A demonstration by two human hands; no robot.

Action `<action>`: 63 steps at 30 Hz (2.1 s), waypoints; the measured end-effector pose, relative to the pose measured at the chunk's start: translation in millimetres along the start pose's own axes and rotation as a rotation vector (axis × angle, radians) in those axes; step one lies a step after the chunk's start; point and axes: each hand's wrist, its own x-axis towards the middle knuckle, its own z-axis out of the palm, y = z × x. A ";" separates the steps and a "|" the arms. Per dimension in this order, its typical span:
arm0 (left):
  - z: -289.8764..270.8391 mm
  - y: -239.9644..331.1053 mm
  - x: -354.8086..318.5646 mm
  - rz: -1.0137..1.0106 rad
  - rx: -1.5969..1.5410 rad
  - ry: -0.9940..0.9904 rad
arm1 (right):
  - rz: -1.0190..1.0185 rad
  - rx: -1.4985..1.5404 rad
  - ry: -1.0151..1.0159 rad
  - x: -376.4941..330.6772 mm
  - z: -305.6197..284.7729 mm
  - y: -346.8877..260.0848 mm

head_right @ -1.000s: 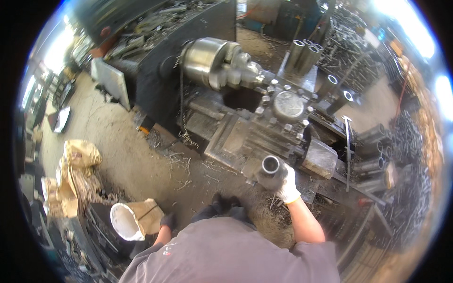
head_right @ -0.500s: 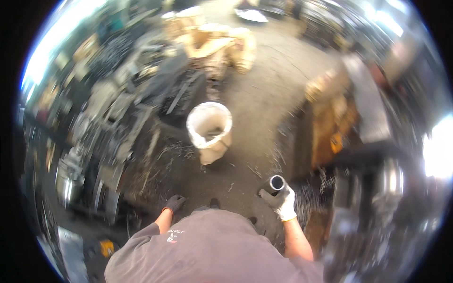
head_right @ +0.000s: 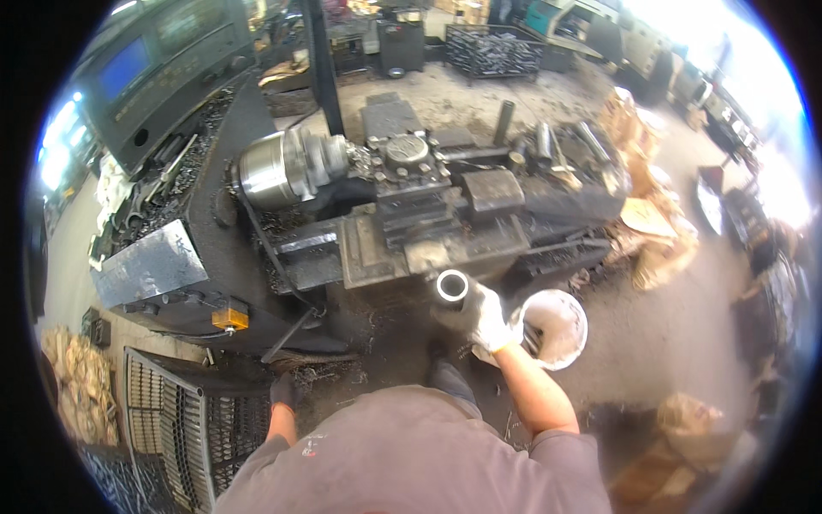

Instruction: The person repeatedly loads cylindrical metal parts into a lathe chuck, secures them, and removes them after machining. The person places the finished parts into a nearby basket. The cycle repeats with multiple parts throughout the clip.

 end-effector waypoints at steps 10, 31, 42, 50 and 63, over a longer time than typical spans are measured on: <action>10.0 182.7 -67.5 0.358 0.178 0.938 | -0.082 -0.142 -0.360 164.8 36.4 66.0; 138.6 149.4 -78.7 0.354 -0.222 0.479 | -0.510 -0.508 -1.556 502.6 176.8 -34.9; 114.9 92.5 -63.6 0.011 -0.370 0.309 | -0.650 0.008 0.474 534.8 -25.2 -76.9; 130.8 72.0 -43.8 -0.028 -0.375 0.116 | -0.403 -0.717 -0.691 529.4 -40.7 43.7; 124.6 42.5 -17.4 0.200 0.064 0.058 | -0.200 -0.327 -0.087 493.3 -150.4 29.6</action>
